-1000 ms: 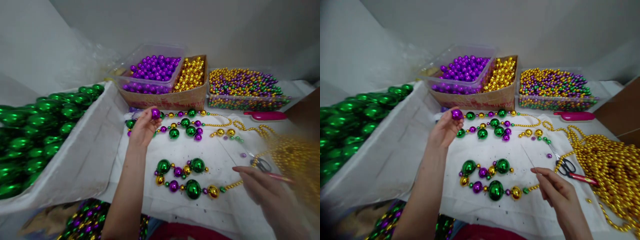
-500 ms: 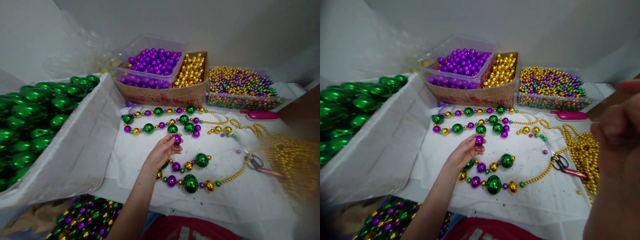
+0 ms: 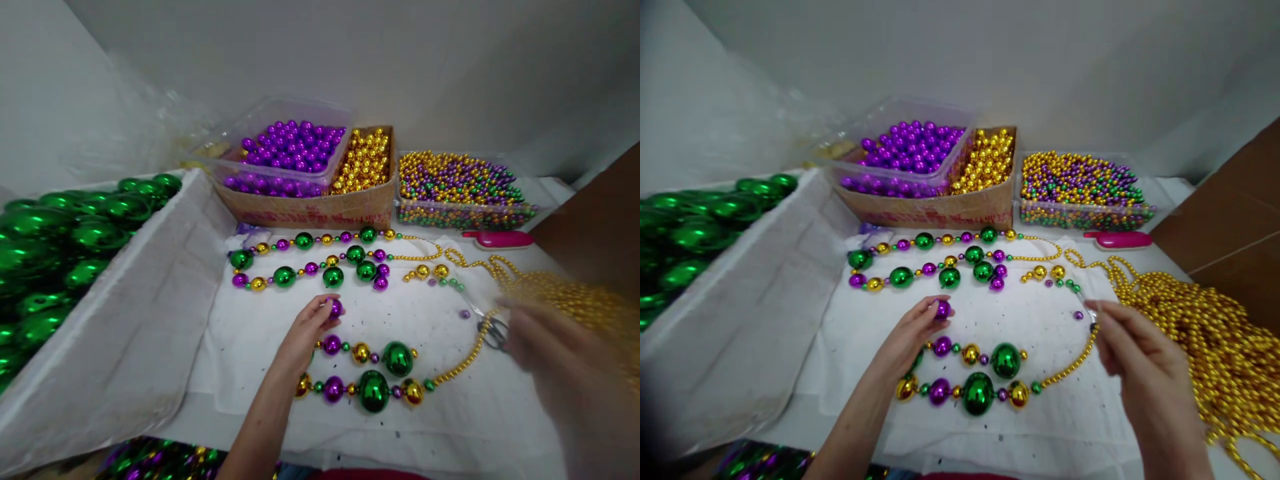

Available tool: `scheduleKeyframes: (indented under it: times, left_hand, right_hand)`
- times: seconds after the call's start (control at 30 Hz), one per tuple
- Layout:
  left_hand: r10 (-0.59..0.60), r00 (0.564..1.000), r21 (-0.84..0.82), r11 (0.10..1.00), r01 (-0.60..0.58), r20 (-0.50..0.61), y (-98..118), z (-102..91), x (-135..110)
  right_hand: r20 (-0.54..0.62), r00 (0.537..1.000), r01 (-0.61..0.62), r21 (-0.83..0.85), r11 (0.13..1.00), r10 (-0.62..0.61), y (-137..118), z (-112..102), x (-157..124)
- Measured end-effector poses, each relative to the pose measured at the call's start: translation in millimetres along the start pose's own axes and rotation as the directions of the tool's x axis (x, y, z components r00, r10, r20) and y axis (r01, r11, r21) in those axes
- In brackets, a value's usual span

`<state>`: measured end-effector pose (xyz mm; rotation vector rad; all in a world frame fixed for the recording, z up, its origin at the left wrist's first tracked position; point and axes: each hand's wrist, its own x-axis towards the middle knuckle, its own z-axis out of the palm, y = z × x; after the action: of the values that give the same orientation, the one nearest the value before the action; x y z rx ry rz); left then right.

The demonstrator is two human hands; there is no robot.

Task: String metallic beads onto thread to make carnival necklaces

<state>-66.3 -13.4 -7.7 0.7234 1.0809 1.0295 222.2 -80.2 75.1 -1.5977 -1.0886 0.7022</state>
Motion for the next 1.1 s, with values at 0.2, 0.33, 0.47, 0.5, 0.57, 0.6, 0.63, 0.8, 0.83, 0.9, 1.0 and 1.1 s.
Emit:
scheduleKeyframes:
  times: [0.2, 0.33, 0.47, 0.5, 0.57, 0.6, 0.63, 0.8, 0.83, 0.9, 1.0, 1.1]
  left_hand:
    - [-0.151, 0.964, -0.472, 0.848, 0.24, 0.22, -9, 44.4, 22]
    - [-0.181, 0.965, -0.519, 0.816, 0.255, 0.19, -13, 55.7, 32]
    - [-0.181, 0.97, -0.522, 0.818, 0.241, 0.164, -13, 55.1, 32]
    - [-0.178, 0.971, -0.52, 0.821, 0.235, 0.158, -13, 54.8, 32]
    - [-0.172, 0.974, -0.519, 0.825, 0.225, 0.149, -13, 54.3, 31]
    - [-0.168, 0.975, -0.517, 0.827, 0.219, 0.145, -12, 54.2, 31]
    - [-0.162, 0.977, -0.514, 0.831, 0.212, 0.141, -12, 54.0, 30]
    - [-0.131, 0.981, -0.486, 0.854, 0.185, 0.145, -11, 52.8, 29]
    - [-0.126, 0.981, -0.484, 0.855, 0.184, 0.151, -12, 52.7, 29]
    - [-0.117, 0.98, -0.485, 0.855, 0.181, 0.16, -13, 52.9, 29]
    - [-0.108, 0.981, -0.502, 0.847, 0.174, 0.159, -15, 53.6, 29]
    - [-0.105, 0.982, -0.516, 0.839, 0.172, 0.156, -16, 54.1, 29]
  right_hand:
    - [0.45, 0.832, -0.356, -0.016, 0.934, 0.325, 37, 42, -49]
    - [0.377, 0.876, -0.315, -0.03, 0.949, 0.302, 39, 43, -62]
    - [0.323, 0.896, -0.298, -0.074, 0.952, 0.305, 38, 37, -64]
    - [0.321, 0.899, -0.284, -0.084, 0.955, 0.296, 38, 36, -64]
    - [0.323, 0.903, -0.265, -0.103, 0.959, 0.284, 40, 35, -64]
    - [0.324, 0.902, -0.264, -0.109, 0.958, 0.285, 40, 35, -64]
    - [0.325, 0.9, -0.268, -0.112, 0.957, 0.29, 41, 35, -64]
    - [0.311, 0.895, -0.296, -0.119, 0.948, 0.319, 42, 36, -64]
    - [0.305, 0.898, -0.295, -0.118, 0.948, 0.317, 41, 36, -64]
    - [0.299, 0.904, -0.284, -0.111, 0.952, 0.305, 41, 35, -64]
    - [0.286, 0.915, -0.26, -0.12, 0.958, 0.284, 42, 34, -64]
    - [0.279, 0.92, -0.246, -0.131, 0.96, 0.274, 43, 34, -63]
